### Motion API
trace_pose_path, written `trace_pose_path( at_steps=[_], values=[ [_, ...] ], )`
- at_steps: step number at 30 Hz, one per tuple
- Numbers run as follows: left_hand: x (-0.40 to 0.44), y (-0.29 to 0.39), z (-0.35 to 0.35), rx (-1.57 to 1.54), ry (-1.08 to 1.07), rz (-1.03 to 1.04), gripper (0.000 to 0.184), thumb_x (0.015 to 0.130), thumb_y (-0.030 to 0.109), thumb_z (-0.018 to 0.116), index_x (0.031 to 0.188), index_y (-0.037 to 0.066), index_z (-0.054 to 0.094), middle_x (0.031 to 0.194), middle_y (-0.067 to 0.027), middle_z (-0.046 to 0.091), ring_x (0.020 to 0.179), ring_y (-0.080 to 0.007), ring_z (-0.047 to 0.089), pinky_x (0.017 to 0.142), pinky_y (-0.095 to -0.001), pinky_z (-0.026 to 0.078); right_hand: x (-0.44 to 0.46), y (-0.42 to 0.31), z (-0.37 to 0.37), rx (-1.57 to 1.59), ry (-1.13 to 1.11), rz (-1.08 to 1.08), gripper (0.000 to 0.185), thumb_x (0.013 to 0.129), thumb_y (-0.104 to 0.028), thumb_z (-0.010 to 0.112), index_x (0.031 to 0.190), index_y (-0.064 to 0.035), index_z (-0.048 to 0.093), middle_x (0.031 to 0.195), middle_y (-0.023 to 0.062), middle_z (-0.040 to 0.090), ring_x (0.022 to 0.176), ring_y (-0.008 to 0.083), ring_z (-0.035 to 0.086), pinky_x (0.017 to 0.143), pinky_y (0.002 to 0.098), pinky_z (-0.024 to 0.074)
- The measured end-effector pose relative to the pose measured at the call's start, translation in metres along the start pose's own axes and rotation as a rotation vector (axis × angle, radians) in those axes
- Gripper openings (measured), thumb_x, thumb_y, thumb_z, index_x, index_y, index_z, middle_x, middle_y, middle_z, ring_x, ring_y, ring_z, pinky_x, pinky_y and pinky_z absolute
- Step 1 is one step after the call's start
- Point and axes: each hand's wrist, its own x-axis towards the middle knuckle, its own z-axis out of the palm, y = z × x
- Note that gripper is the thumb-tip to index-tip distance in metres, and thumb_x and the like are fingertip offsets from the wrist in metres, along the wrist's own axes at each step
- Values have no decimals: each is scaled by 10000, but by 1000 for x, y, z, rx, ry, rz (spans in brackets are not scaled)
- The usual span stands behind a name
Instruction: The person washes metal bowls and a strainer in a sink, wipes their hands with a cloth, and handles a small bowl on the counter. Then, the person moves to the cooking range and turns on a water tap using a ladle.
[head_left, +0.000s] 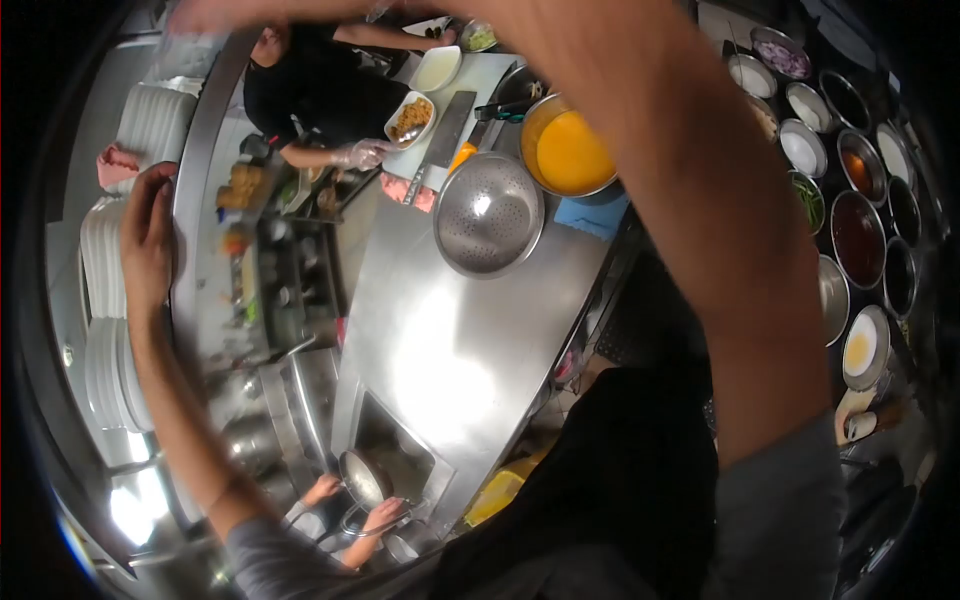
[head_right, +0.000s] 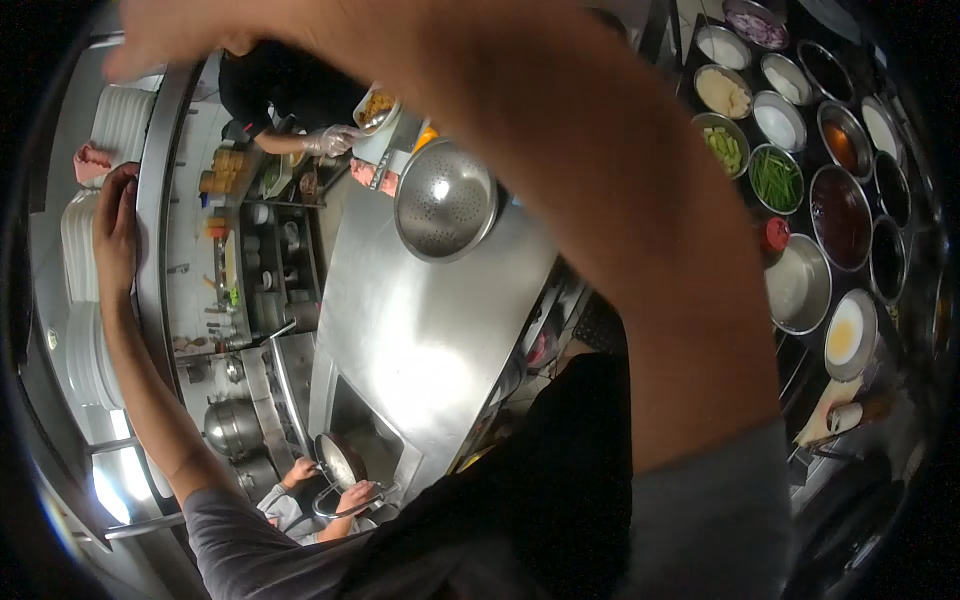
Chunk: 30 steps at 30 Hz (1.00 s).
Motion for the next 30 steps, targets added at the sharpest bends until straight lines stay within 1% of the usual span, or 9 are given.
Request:
trace_pose_path(
  at_steps=[3, 5, 6, 8, 9, 12, 20, 24, 30],
  values=[
    [-1, -1, -1, 24, -6, 13, 225, 1003, 101, 458, 1153, -14, 580, 1079, -44, 592, 1042, -105, 518, 962, -227, 364, -63, 16, 68, 133, 239, -122, 295, 792, -253, 738, 989, -55, 642, 940, 132, 665, 947, 279, 641, 820, 407, 510],
    [-3, 1, 0, 40, -2, 11, 228, 1005, 103, 456, 1155, -15, 580, 1087, -46, 592, 1047, -109, 519, 967, -230, 363, -131, 18, 76, 486, -242, 107, 225, 815, -235, 714, 921, -58, 626, 789, 117, 640, 808, 253, 658, 759, 404, 518],
    [-5, 2, 1, -20, -3, -18, 230, 1005, 104, 457, 1159, -16, 579, 1095, -49, 592, 1052, -112, 520, 970, -233, 363, -171, 15, 72, 591, -485, 345, 241, 811, -179, 714, 1015, -64, 653, 798, 73, 660, 651, 206, 641, 602, 319, 504],
    [-5, 1, -1, -79, 7, -46, 231, 1006, 105, 458, 1162, -17, 578, 1103, -52, 592, 1058, -115, 521, 973, -236, 363, -267, 11, 83, 586, -582, 566, 112, 836, -132, 689, 901, -51, 648, 783, 79, 657, 659, 174, 635, 592, 298, 494],
    [-5, -1, -1, -85, 5, -36, 232, 1006, 106, 461, 1163, -17, 577, 1105, -54, 592, 1058, -115, 521, 974, -239, 364, -318, 5, 88, 568, -583, 680, 155, 837, -183, 685, 831, -42, 620, 678, 100, 605, 616, 260, 611, 601, 387, 478],
    [-7, 5, 2, -86, -4, -35, 229, 1005, 106, 465, 1162, -17, 578, 1103, -53, 594, 1057, -114, 520, 973, -242, 367, -433, -13, 72, 433, -875, 1128, 208, 872, -244, 640, 895, -38, 646, 812, 153, 667, 761, 295, 666, 678, 398, 510],
    [-5, 5, 2, -62, -4, -17, 244, 1010, 170, 495, 1155, -5, 585, 1070, -39, 604, 1010, -100, 533, 928, -224, 385, -604, -3, -30, 50, -1538, 1327, 359, 876, -399, 607, 992, -67, 681, 974, 161, 682, 885, 312, 663, 787, 457, 516],
    [-5, 12, -1, 16, -9, -69, 306, 997, 256, 542, 1172, 9, 587, 1077, -43, 606, 1007, -103, 540, 923, -234, 401, -680, 17, -87, -225, -1505, 757, 170, 833, -243, 617, 872, -101, 702, 758, 117, 644, 739, 291, 660, 657, 430, 526],
    [-11, 22, 2, -19, -35, -82, 365, 967, 296, 596, 1203, 17, 583, 1100, -48, 609, 1026, -117, 544, 930, -243, 409, -832, 34, -152, -601, -903, 672, 160, 784, -205, 656, 869, -74, 691, 744, 116, 631, 669, 289, 616, 613, 440, 501]
  ],
)
